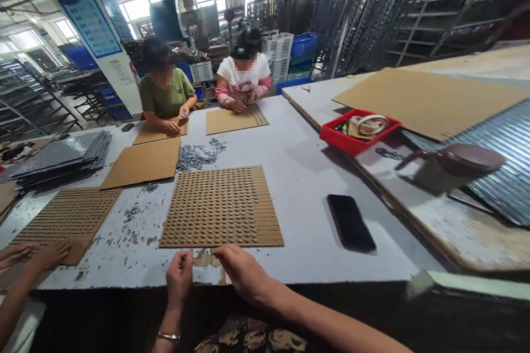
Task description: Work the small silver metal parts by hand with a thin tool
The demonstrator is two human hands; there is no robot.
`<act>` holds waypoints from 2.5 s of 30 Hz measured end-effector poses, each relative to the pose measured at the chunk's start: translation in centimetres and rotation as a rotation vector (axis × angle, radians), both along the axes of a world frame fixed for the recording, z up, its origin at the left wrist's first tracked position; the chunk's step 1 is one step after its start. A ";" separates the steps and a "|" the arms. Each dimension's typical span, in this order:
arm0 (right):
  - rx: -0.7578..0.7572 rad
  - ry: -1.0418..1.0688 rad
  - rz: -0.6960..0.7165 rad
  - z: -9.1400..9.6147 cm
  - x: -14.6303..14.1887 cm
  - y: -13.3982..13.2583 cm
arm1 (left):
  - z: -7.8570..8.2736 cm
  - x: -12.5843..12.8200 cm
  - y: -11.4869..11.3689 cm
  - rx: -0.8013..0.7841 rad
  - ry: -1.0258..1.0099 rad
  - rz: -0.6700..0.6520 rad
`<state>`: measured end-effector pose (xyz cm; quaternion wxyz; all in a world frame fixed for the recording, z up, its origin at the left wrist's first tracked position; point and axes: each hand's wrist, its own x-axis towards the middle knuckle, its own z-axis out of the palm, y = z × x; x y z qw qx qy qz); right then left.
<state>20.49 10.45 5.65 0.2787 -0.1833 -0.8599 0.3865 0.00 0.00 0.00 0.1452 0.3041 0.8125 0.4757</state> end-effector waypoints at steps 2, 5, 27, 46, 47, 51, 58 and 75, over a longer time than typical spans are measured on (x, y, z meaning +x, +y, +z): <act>0.078 -0.001 -0.113 -0.6 4.9 0.5 | 0.5 -1.4 0.1 -0.038 0.121 0.074; 0.140 -0.051 -0.335 -1.9 10.7 1.6 | 2.6 -4.9 1.2 -0.126 0.266 0.208; -0.247 0.130 -1.019 -4.9 14.5 4.9 | 4.5 10.4 5.8 -0.056 -1.357 -0.226; -0.679 -0.086 -0.484 -2.7 12.4 4.0 | 2.3 9.9 3.9 -0.060 -1.464 -0.286; -0.686 -0.041 -0.456 -2.3 11.1 3.8 | 2.3 9.8 4.1 -0.044 -1.463 -0.268; -0.646 0.029 -0.384 -1.2 5.5 2.4 | 3.6 9.3 4.5 0.035 -1.387 -0.179; -0.933 0.119 -0.274 -1.5 1.6 -0.1 | 6.7 7.9 2.8 0.108 -1.353 -0.172; -0.984 0.060 -0.157 0.4 3.1 -0.2 | 7.3 9.4 2.2 -0.007 -1.274 -0.271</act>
